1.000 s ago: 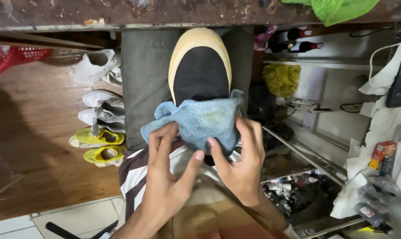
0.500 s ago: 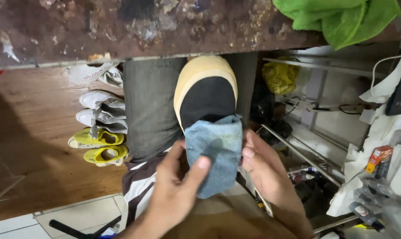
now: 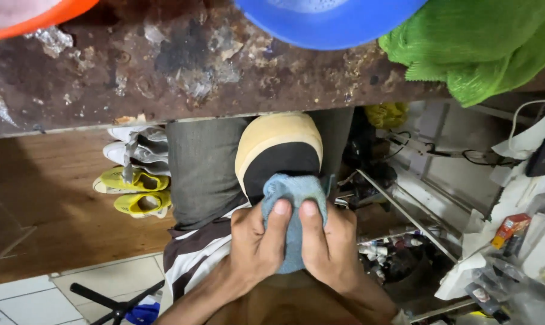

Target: Cleaning the rubber sole of a sneaker using a toothbrush and soapy water, followed by wiping with a cloth.

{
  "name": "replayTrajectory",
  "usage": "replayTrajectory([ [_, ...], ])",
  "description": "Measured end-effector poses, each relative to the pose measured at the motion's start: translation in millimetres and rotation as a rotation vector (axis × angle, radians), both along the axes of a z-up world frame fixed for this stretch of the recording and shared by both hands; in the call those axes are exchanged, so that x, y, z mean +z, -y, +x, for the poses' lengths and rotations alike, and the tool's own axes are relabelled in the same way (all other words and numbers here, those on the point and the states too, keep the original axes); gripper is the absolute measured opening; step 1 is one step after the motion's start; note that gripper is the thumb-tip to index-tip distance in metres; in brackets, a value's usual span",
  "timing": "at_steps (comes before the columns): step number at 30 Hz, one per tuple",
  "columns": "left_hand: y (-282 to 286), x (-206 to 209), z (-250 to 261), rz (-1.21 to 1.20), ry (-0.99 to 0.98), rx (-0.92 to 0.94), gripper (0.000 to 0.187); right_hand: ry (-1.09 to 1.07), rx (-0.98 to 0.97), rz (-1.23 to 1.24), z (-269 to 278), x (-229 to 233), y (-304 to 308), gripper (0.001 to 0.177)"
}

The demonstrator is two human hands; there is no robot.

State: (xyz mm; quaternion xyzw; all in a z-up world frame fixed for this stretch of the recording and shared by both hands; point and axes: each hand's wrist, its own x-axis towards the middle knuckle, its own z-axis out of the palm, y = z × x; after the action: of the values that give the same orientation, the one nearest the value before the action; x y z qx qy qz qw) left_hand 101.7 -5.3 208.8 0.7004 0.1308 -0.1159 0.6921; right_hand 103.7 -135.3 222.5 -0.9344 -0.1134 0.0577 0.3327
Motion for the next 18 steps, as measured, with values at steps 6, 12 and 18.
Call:
replayTrajectory([
  [6,6,-15,-8,-0.078,0.017,0.029,0.043,0.113,-0.037,-0.108,6,1,-13,0.016],
  [12,1,-14,-9,-0.097,0.083,-0.030,0.038,0.140,-0.010,0.087,-2,-17,-5,0.016],
  [18,-10,-10,-20,-0.113,0.064,-0.072,0.035,0.247,0.111,0.079,-6,-9,-8,0.023],
])
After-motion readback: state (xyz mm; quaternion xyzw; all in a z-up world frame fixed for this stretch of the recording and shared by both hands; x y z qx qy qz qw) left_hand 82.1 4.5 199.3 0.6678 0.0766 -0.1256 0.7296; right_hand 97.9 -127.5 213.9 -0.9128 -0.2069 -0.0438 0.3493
